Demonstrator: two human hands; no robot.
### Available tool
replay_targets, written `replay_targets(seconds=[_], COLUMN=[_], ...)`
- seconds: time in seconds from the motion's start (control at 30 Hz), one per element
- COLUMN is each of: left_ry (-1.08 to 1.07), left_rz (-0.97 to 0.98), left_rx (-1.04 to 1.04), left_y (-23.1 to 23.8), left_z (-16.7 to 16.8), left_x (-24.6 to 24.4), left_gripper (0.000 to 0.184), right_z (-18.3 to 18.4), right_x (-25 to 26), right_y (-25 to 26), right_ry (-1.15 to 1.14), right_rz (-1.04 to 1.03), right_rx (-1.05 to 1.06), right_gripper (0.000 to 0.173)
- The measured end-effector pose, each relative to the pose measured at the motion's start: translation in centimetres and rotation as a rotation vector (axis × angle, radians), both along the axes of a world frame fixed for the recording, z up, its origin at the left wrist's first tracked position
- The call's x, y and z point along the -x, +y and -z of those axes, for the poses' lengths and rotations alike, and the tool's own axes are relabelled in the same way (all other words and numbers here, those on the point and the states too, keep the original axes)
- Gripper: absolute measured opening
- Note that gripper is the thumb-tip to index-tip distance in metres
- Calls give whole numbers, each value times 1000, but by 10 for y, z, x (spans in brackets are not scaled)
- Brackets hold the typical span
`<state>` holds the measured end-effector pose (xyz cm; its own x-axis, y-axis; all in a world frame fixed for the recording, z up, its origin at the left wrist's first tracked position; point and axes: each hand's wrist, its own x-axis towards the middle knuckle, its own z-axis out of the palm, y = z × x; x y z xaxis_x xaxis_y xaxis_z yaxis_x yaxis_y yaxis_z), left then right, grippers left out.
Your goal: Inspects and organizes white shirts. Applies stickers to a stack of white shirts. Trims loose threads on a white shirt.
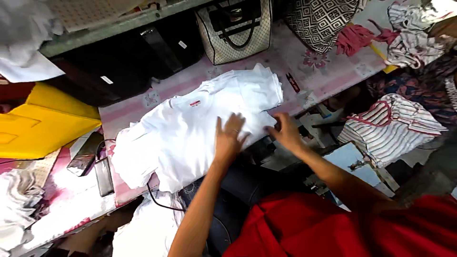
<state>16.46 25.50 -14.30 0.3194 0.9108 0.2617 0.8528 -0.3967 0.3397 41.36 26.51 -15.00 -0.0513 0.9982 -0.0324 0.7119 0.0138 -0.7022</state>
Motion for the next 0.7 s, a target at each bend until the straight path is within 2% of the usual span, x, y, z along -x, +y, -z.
replay_targets(seconds=[0.03,0.07,0.13,0.23,0.33,0.43,0.5,0.57,0.6,0.63,0.7], left_ry=[30,71,116,48,-10,99,194,177,135,88,4], left_rz=[83,128,107,52,25,38,55,86,116,152,187], left_rx=[39,55,-27,-74,-101,115,242,322,359,381,340], left_y=[-16,-27,-35,-34,-37,-37,-32,-24,-19,-9,22], left_z=[18,34,52,41,20,26,35,27,22,17,17], left_x=[-17,-28,-32,-25,-27,-34,-39,-41,-40,-36,-20], left_gripper=[57,61,64,60,62,78,87,72,64,59,52], right_z=[10,17,22,11,-4,-4,-8,-16,-16,-13,-10], right_x=[14,23,27,12,-6,-34,-50,-49,-46,-40,-33], right_y=[-10,-16,-15,-5,5,28,44,66,73,79,93], right_ry=[17,33,98,209,215,147,172,163,155,151,92], right_rz=[-14,-15,-9,-115,-252,-287,-54,185,237,246,213], right_rx=[87,121,48,-137,-240,46,168,173,191,213,189], right_gripper=[73,72,48,27,22,27,40,54,61,65,58])
